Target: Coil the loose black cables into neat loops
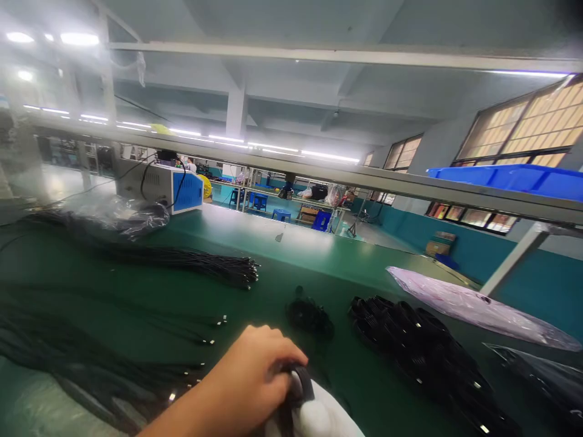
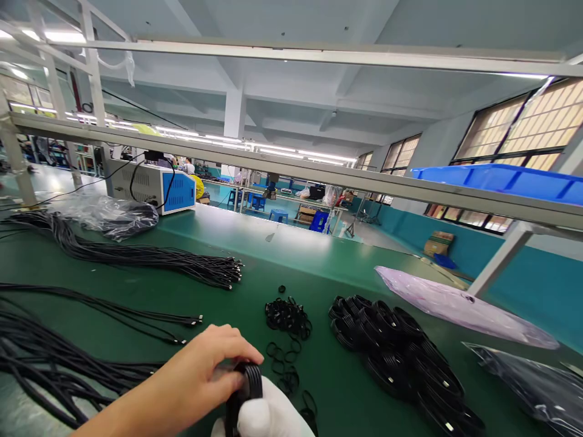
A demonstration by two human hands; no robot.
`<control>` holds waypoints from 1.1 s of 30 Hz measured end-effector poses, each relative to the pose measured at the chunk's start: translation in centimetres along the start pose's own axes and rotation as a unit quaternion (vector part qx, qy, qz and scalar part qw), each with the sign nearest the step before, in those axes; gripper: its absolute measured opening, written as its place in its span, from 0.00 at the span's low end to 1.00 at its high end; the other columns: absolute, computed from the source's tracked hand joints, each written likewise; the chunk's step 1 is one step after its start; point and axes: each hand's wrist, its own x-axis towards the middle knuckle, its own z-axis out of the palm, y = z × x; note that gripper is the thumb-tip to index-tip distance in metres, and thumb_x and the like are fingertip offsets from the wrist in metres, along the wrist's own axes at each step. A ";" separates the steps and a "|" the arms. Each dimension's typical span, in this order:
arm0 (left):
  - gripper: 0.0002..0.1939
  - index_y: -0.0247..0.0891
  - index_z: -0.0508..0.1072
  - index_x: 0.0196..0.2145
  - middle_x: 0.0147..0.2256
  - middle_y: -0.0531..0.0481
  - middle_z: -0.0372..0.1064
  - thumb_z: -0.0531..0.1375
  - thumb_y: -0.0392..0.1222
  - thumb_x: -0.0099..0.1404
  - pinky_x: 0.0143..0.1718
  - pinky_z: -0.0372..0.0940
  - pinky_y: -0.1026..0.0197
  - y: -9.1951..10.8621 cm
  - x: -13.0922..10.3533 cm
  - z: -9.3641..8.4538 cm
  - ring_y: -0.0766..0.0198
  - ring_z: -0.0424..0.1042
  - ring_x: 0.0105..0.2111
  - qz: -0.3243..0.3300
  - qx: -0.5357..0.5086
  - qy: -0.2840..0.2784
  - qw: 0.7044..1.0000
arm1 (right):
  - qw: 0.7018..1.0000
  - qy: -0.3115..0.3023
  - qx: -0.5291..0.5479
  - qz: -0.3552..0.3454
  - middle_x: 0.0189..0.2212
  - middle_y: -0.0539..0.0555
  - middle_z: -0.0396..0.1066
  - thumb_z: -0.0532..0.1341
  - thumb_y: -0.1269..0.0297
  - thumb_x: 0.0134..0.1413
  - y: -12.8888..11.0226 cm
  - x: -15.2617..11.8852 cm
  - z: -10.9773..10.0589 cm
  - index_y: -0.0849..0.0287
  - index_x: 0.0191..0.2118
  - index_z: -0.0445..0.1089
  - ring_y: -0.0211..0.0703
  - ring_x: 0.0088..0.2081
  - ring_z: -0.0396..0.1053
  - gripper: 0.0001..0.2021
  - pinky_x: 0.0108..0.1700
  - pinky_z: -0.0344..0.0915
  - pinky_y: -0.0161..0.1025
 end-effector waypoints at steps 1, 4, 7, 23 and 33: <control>0.16 0.47 0.77 0.39 0.36 0.52 0.71 0.57 0.34 0.54 0.45 0.58 0.56 -0.1 0.2 -0.2 0.57 0.66 0.41 -0.010 0.015 0.008 1.000 | 1.000 0.006 0.018 -0.003 0.27 0.53 0.70 0.67 0.49 0.45 0.4 0.4 -0.1 0.59 0.47 0.67 0.43 0.27 0.69 0.26 0.27 0.63 0.36; 0.16 0.45 0.76 0.44 0.38 0.51 0.69 0.57 0.40 0.58 0.43 0.60 0.59 -1.6 0.8 -0.9 0.59 0.66 0.39 -0.022 -0.049 -0.007 0.999 | 0.994 0.033 0.100 0.004 0.31 0.55 0.73 0.62 0.47 0.53 1.7 1.5 -0.6 0.60 0.43 0.67 0.41 0.28 0.72 0.20 0.27 0.63 0.34; 0.21 0.45 0.72 0.50 0.43 0.51 0.67 0.59 0.39 0.57 0.43 0.61 0.61 -3.9 1.0 -1.3 0.62 0.66 0.40 0.009 -0.195 -0.102 0.976 | 0.990 0.047 0.131 0.020 0.25 0.56 0.72 0.54 0.45 0.59 2.8 2.2 -0.9 0.64 0.35 0.69 0.35 0.18 0.66 0.22 0.20 0.56 0.30; 0.10 0.37 0.66 0.25 0.19 0.57 0.61 0.58 0.47 0.53 0.23 0.54 0.65 -5.0 -0.7 3.4 0.70 0.56 0.19 -0.174 -0.253 0.047 0.951 | 1.000 0.008 0.000 0.030 0.33 0.51 0.63 0.70 0.59 0.40 -0.7 1.3 2.1 0.60 0.40 0.61 0.36 0.32 0.65 0.23 0.35 0.59 0.35; 0.16 0.38 0.60 0.26 0.19 0.54 0.64 0.58 0.53 0.51 0.22 0.56 0.66 -7.3 -1.3 4.8 0.68 0.62 0.19 -0.158 -0.377 -0.024 0.912 | 1.000 0.001 -0.005 0.022 0.30 0.53 0.66 0.70 0.55 0.40 0.1 1.3 2.0 0.65 0.39 0.65 0.36 0.28 0.64 0.24 0.32 0.58 0.35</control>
